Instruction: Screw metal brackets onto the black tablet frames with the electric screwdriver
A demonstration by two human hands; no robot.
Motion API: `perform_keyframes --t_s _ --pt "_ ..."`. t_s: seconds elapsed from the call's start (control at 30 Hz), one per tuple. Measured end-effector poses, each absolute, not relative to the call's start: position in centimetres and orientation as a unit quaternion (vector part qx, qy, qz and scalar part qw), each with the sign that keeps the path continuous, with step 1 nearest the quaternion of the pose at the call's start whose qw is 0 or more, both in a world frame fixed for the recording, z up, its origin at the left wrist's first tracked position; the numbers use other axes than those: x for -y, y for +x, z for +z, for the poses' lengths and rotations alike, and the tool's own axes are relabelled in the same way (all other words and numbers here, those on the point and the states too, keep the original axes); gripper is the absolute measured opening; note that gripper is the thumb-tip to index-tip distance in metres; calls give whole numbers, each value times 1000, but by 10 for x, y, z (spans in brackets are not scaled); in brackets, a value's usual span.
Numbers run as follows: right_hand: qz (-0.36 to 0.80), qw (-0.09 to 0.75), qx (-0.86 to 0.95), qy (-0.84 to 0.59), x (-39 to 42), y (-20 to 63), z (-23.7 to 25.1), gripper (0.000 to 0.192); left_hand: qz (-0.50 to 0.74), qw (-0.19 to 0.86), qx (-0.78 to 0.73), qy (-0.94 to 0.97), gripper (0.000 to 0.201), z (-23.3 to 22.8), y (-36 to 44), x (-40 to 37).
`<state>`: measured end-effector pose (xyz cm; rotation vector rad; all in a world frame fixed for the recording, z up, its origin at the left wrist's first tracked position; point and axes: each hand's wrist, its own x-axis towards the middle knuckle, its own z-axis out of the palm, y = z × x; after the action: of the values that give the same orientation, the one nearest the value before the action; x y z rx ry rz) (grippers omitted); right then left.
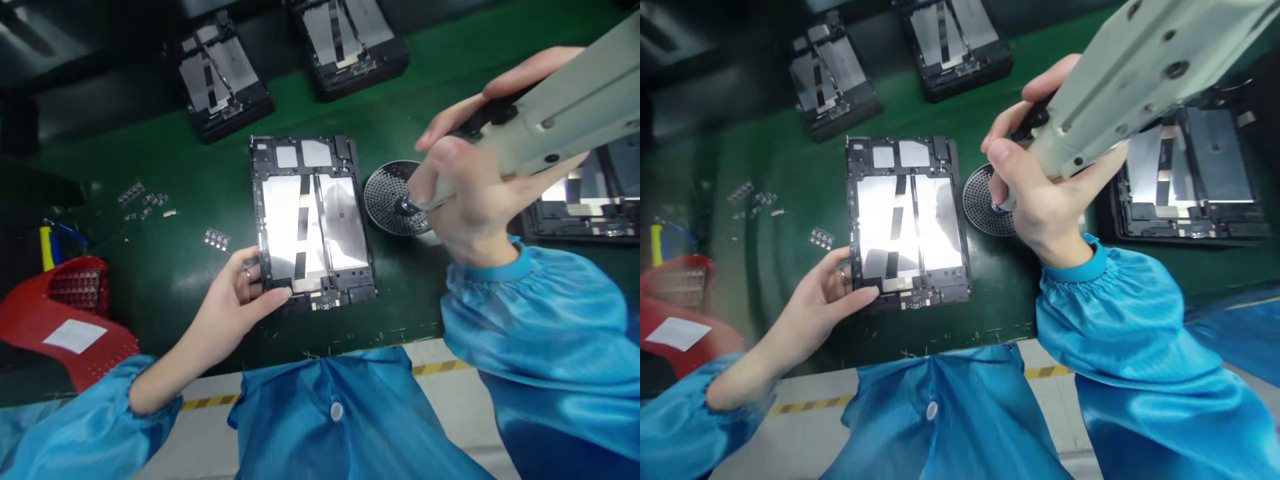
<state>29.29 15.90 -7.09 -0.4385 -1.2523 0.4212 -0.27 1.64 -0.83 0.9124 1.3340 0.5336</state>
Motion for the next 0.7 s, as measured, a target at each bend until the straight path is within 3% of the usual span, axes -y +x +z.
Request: perform_keyframes --t_s 0.07,0.13,0.2,0.27,0.5,0.7 --pt "199 753 597 -190 -160 296 -72 38 159 574 -625 504 73 -10 -15 -14" --pt "203 742 610 -190 -163 300 -74 34 98 417 -643 635 62 -10 -36 -25" --pt "194 745 613 -180 -166 302 -77 33 84 264 -620 734 58 -11 -62 -45" --pt "180 747 621 -156 -169 304 -80 33 78 197 -584 784 59 -16 -86 -67" --pt "204 724 647 -127 -169 303 -80 32 106 224 -555 794 72 -23 -120 -89" --pt "248 705 631 -210 -161 313 -82 39 155 310 -603 718 49 -24 -119 -85"
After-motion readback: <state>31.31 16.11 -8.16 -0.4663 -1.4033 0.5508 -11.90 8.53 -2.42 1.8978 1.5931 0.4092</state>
